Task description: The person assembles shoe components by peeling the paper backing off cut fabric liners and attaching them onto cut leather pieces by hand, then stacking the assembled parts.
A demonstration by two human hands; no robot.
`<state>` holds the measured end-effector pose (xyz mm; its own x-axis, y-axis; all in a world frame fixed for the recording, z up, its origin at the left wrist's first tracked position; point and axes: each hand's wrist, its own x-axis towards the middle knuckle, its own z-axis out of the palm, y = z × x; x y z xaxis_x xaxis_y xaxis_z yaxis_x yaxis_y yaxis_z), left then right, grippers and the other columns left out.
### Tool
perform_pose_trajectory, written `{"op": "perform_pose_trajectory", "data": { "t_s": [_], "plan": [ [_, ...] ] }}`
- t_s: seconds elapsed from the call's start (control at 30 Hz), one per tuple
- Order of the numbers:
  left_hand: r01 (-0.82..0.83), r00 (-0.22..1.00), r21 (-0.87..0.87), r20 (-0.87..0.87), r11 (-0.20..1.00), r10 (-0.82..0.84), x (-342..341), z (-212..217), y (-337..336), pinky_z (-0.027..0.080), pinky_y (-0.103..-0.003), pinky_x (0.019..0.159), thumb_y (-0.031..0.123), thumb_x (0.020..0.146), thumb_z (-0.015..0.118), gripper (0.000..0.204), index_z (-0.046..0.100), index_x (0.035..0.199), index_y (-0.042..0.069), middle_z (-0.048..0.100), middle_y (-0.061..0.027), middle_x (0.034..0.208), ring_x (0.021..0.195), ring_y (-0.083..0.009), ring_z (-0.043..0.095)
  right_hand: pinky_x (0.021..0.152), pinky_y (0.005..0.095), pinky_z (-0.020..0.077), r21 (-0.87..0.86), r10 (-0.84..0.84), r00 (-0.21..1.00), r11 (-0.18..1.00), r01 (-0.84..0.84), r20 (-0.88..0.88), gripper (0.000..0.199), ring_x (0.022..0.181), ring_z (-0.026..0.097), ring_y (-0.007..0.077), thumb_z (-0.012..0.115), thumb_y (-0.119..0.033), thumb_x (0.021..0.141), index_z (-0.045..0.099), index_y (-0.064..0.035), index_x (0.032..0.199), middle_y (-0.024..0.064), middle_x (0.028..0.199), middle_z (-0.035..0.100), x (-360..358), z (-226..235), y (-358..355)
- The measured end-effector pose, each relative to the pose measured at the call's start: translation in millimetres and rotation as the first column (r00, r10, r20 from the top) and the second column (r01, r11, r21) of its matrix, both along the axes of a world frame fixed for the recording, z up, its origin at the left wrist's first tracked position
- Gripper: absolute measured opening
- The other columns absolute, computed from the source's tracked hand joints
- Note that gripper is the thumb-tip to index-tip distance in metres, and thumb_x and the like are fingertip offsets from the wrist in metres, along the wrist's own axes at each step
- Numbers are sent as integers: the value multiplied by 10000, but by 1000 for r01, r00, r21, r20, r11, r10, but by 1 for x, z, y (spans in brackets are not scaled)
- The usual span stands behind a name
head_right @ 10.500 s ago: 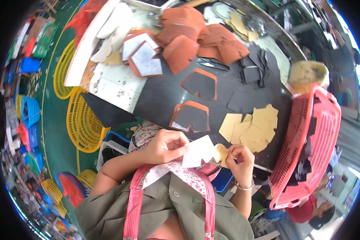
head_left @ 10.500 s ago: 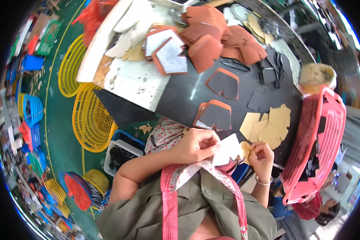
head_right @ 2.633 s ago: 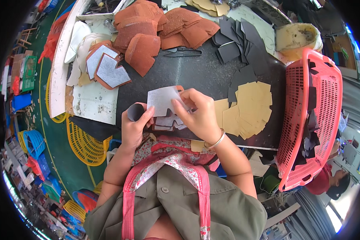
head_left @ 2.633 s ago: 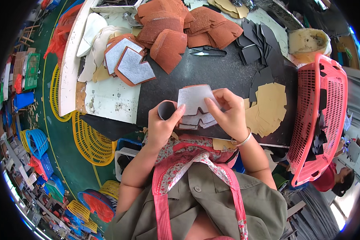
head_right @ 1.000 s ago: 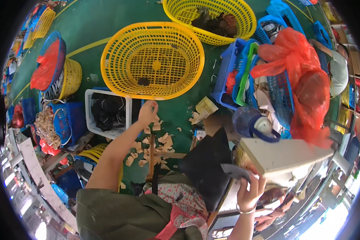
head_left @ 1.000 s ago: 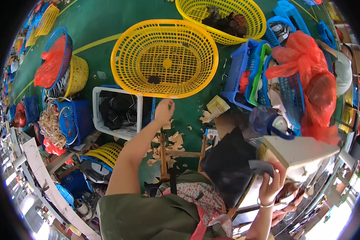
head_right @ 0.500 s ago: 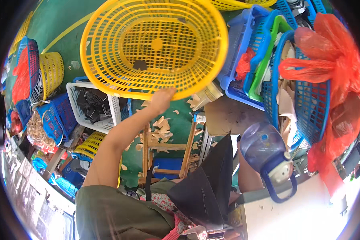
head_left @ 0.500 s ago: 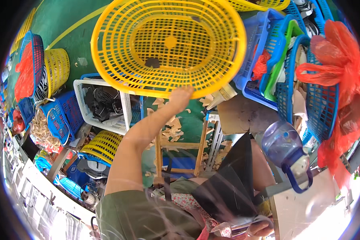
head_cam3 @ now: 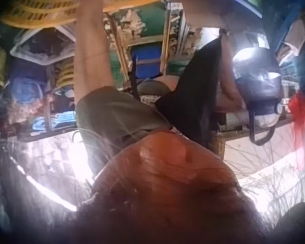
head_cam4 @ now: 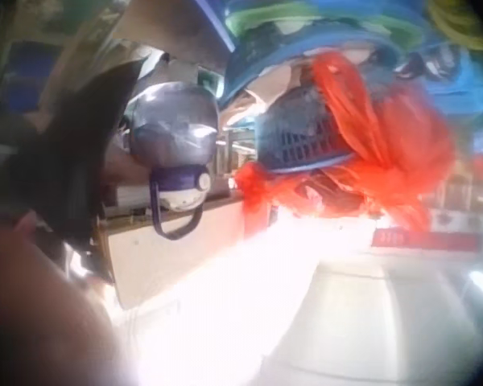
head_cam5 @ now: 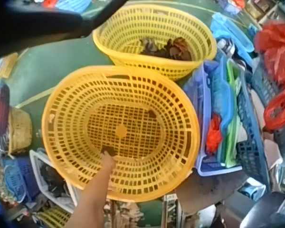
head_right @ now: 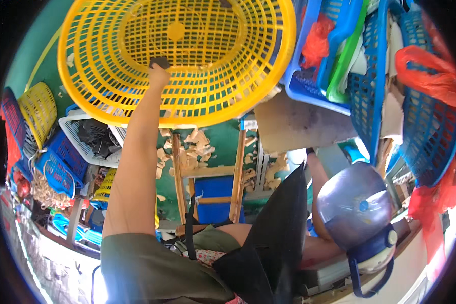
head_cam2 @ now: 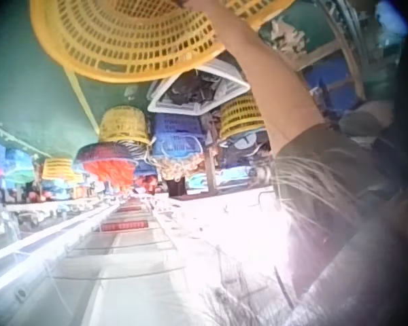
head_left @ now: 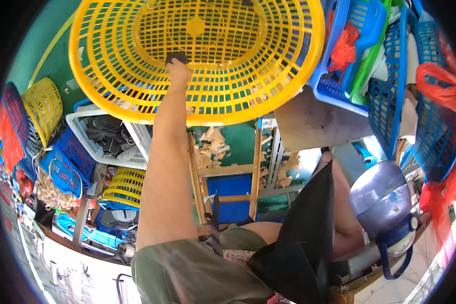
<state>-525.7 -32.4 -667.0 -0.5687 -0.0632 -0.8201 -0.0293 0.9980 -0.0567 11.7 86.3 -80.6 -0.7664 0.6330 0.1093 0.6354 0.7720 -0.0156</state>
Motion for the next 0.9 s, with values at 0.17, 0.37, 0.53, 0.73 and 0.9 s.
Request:
{"op": "perform_pose_trajectory", "data": {
  "t_s": [0.17, 0.37, 0.53, 0.73, 0.9],
  "plan": [
    [155, 987, -14, 35, 988, -154, 11, -33, 0, 351, -487, 1087, 288, 849, 695, 603, 456, 1397, 215, 5, -275, 1533, 1333, -457, 296, 737, 375, 516, -9, 27, 988, 1000, -26, 150, 277, 844, 627, 291, 501, -138, 921, 563, 84, 1076, 203, 988, 629, -18, 14, -24],
    [360, 930, -26, 85, 932, -357, -7, -73, -22, 238, -499, 1130, 329, 862, 656, 446, 593, 1296, 246, 150, -263, 1530, 1386, -428, 232, 718, 368, 516, -8, 120, 959, 993, -122, 255, 259, 832, 624, 279, 518, -135, 908, 568, 66, 1064, 186, 976, 629, -42, 16, -30],
    [356, 935, 286, -119, 890, -335, -5, -75, -24, 344, -446, 1047, 253, 827, 663, 392, 666, 1174, 69, 585, -178, 1280, 1298, -276, 414, 702, 362, 517, 50, 209, 938, 972, -231, 278, 244, 822, 622, 269, 533, -133, 898, 572, 51, 1053, 171, 966, 629, -53, 9, -27],
    [541, 830, -61, -122, 839, -544, -3, -32, -10, 338, -499, 1061, 314, 856, 639, 358, 669, 1170, 146, 466, -174, 1403, 1358, -275, 343, 683, 355, 517, 175, 285, 915, 923, -342, 286, 227, 810, 620, 257, 550, -131, 886, 577, 34, 1040, 154, 954, 628, -72, -36, -28],
    [215, 960, 93, 161, 972, -227, -38, -77, -32, 290, -483, 1108, 548, 917, 415, 625, 431, 1403, 154, 380, -117, 1492, 1394, -279, 321, 667, 350, 517, 134, 370, 864, 891, -434, 343, 214, 800, 618, 248, 564, -128, 876, 581, 19, 1030, 139, 944, 628, -92, -54, -28]
  ]
}}
